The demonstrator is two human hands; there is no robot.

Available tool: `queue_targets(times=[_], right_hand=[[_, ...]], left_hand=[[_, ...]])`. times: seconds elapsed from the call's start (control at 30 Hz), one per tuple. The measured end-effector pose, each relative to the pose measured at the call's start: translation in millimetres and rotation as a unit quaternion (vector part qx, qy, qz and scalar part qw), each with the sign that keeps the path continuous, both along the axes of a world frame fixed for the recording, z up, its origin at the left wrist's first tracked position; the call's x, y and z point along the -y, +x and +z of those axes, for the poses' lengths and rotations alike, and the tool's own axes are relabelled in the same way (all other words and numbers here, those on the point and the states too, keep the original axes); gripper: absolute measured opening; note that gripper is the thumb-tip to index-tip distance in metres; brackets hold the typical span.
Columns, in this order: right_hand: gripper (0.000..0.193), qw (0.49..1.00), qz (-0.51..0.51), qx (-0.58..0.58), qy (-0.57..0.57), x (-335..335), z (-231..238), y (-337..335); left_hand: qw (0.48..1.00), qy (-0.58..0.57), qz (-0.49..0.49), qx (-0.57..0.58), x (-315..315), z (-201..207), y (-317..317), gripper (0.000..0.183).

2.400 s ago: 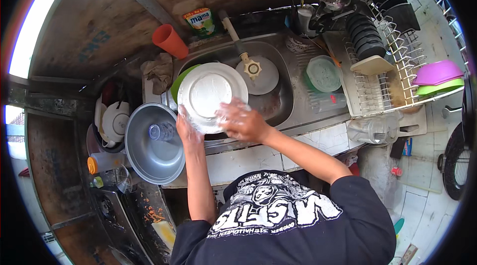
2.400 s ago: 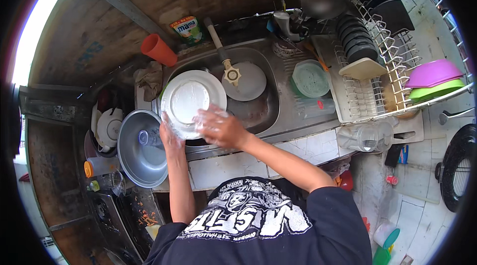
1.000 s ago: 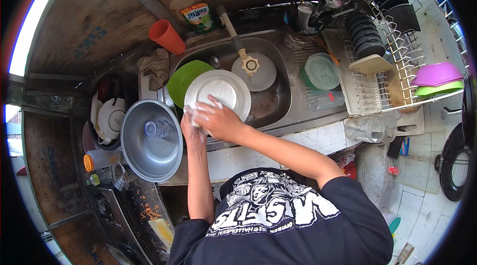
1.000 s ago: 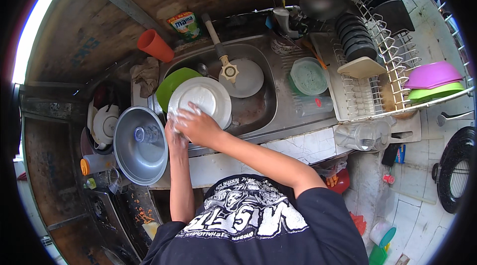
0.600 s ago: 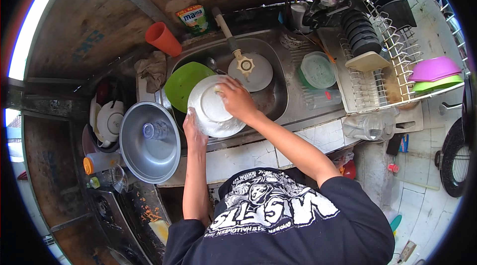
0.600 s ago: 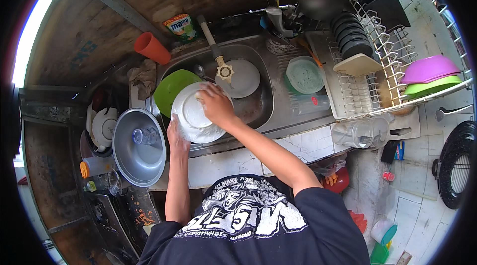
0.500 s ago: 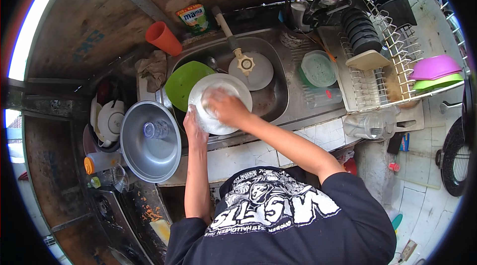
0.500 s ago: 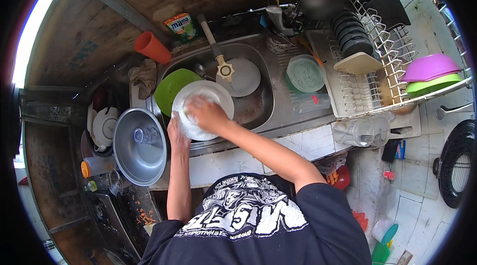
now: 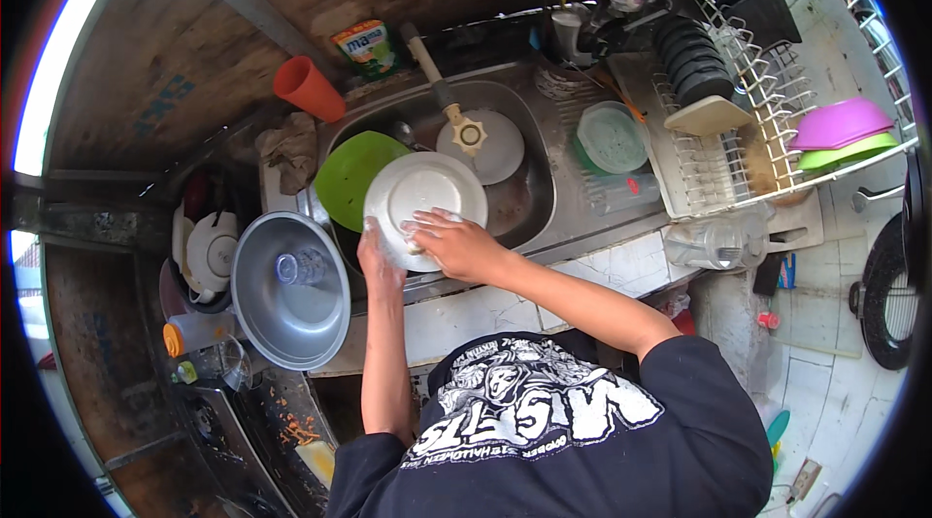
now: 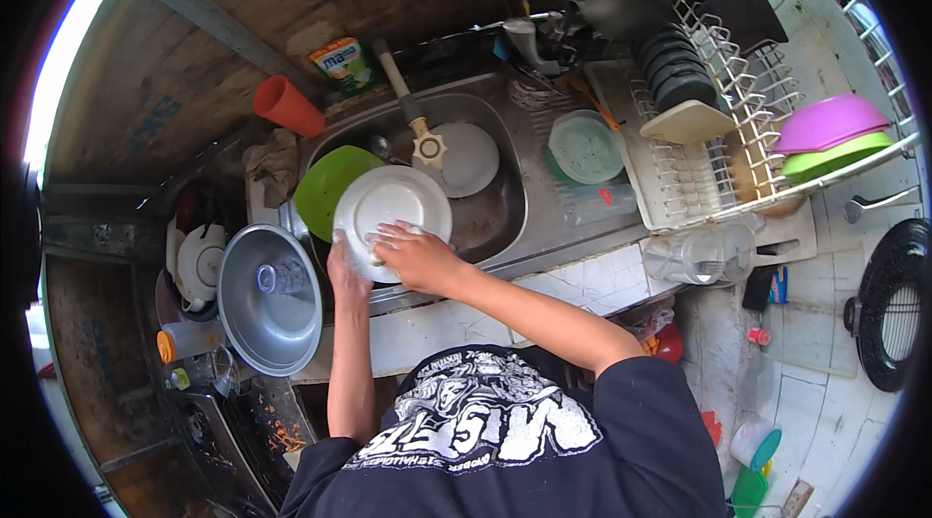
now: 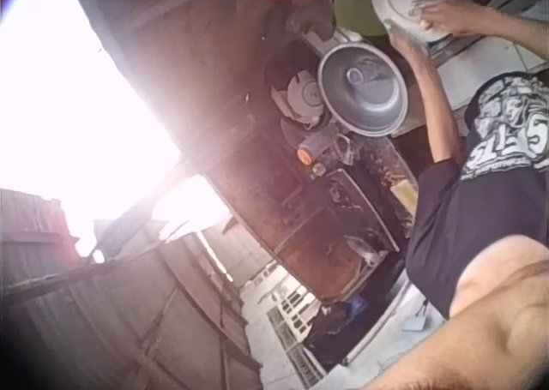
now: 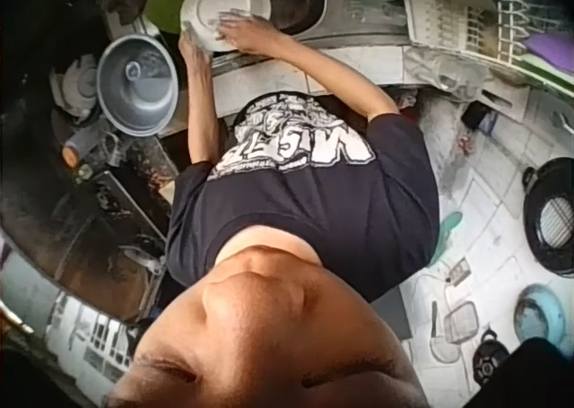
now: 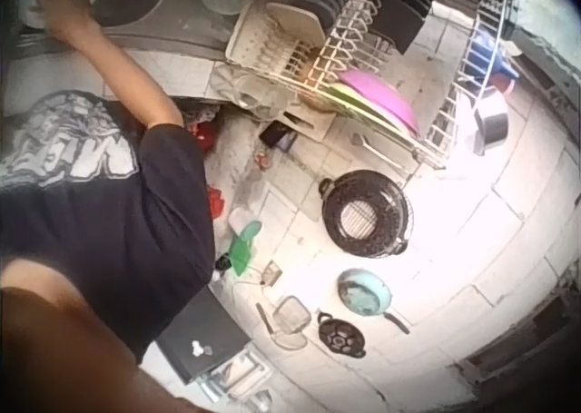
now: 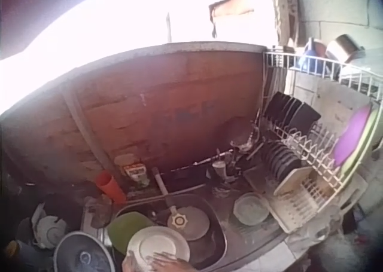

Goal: Washing a plastic cup, a ceramic plate, and a glass using a sponge in a kitchen sink.

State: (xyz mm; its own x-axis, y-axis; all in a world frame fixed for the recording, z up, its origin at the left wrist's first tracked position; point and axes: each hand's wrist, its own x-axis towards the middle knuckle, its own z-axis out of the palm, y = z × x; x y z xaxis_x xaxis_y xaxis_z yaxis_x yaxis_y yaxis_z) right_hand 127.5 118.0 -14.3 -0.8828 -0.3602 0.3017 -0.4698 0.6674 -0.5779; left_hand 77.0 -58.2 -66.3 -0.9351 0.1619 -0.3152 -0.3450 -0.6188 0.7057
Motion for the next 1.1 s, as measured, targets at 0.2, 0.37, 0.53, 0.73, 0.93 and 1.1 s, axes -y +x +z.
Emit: queue_targets(times=[0.2, 0.37, 0.53, 0.73, 0.93, 1.1], right_hand=[[0.025, 0.951, -0.178, 0.162, -0.192, -99.9, 34.9, 36.6], [0.032, 0.890, -0.430, 0.115, -0.098, -227.8, 45.2, 28.3], [0.033, 0.867, -0.492, 0.063, -0.042, -279.8, 31.1, 12.5], [0.025, 0.901, -0.409, 0.052, -0.139, -211.4, 19.9, 12.4], [0.019, 0.908, -0.362, 0.104, -0.182, -174.6, -12.0, 9.8], [0.016, 0.848, -0.328, 0.174, -0.380, -158.6, -37.5, -0.8]], left_hand=[[1.000, 0.005, 0.009, 0.026, -6.5, -14.9, -7.2, 0.045], [0.998, 0.037, -0.016, 0.048, -32.6, -48.6, -18.8, 0.040], [0.994, 0.065, -0.017, 0.081, -73.9, -78.9, -38.0, 0.035], [0.982, 0.114, -0.059, 0.136, -123.2, -72.5, -42.8, 0.040], [0.980, 0.162, -0.056, 0.104, -152.9, -91.7, -43.7, 0.042], [0.980, 0.151, -0.043, 0.118, -161.4, -99.0, -52.3, 0.043]])
